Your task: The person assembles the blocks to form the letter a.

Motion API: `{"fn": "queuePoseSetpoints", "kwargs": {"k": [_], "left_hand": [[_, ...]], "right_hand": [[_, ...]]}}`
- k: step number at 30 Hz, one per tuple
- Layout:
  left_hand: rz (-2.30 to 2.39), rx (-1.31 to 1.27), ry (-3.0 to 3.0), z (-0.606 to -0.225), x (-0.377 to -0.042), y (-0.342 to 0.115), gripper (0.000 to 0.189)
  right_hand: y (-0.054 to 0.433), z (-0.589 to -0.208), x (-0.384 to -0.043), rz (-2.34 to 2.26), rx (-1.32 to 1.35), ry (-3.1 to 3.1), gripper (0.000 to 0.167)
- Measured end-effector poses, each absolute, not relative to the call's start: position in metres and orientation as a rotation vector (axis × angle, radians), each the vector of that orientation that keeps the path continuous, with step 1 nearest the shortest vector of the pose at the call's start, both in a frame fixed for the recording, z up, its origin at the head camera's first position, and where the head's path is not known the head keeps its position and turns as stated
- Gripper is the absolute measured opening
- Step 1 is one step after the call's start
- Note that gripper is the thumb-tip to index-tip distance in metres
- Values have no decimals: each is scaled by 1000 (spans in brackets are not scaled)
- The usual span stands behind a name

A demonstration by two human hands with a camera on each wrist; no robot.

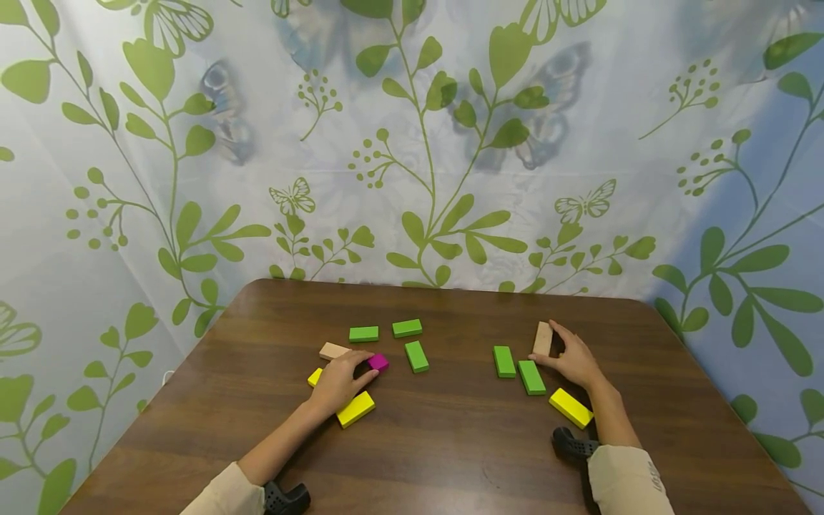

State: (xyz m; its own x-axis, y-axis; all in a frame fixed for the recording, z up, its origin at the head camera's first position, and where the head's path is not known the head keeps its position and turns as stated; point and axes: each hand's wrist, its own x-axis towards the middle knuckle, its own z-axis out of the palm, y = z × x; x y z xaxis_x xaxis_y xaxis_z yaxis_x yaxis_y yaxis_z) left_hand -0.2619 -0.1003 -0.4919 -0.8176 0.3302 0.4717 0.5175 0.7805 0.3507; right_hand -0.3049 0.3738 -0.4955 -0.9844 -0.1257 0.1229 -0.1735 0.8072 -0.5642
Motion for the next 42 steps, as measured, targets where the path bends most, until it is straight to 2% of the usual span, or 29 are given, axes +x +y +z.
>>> {"fn": "queuePoseSetpoints", "kwargs": {"k": [11,21,31,36,42], "left_hand": [[-750,-616,-2429,-473,-254,-88,35],[-866,-775,-2338,-460,-227,-53,34],[-973,-1098,-2508,-478,-208,-40,32],[-905,-1220,-2546,-482,-206,-38,32],[-832,-1250,-2622,-485,-204,-39,33]], "right_hand": [[362,-469,-292,940,306,-2820,98],[291,-438,-273,957,483,-2671,95],[229,-457,-253,1061,632,-2681,93],[217,-474,-254,1071,648,-2716,94],[212,-491,-255,1032,644,-2747,95]]}}
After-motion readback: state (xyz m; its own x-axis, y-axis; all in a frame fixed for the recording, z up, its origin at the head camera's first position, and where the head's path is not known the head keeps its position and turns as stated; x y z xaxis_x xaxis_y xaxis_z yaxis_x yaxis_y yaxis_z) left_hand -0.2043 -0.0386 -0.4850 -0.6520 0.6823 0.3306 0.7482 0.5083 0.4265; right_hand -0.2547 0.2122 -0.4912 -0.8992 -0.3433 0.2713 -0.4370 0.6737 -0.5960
